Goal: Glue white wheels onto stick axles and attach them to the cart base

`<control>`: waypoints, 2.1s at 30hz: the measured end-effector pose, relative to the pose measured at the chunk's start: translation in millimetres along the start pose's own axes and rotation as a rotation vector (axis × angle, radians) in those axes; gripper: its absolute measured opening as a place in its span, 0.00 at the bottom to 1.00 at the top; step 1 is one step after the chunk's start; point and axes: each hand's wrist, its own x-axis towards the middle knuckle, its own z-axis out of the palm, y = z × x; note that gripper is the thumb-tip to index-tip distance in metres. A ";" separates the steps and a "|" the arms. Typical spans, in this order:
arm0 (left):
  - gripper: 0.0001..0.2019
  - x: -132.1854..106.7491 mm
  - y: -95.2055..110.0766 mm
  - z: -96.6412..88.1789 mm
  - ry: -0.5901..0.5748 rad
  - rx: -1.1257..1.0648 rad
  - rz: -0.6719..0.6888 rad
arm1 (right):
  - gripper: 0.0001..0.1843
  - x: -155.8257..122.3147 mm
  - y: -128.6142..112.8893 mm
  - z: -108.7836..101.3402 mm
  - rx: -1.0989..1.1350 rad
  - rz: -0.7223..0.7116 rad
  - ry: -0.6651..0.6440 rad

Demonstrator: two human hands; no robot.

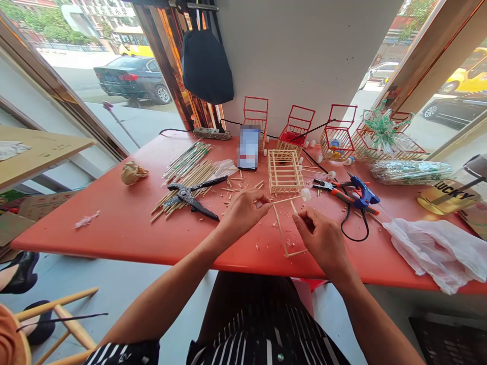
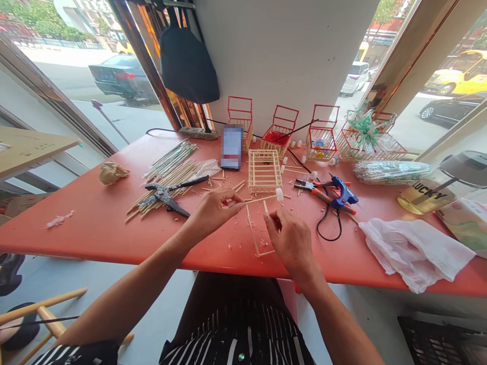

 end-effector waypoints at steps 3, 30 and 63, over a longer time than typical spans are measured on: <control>0.07 0.8 2.2 -3.0 0.019 0.010 0.000 | 0.17 -0.2 0.3 -0.2 -0.004 -0.010 0.005; 0.07 6.9 -9.3 22.3 -0.101 0.206 0.062 | 0.16 -20.1 13.8 -6.1 0.076 -0.006 0.075; 0.20 -16.6 -24.0 -0.7 -0.027 0.178 0.047 | 0.19 -18.8 14.9 -7.2 0.096 0.031 -0.014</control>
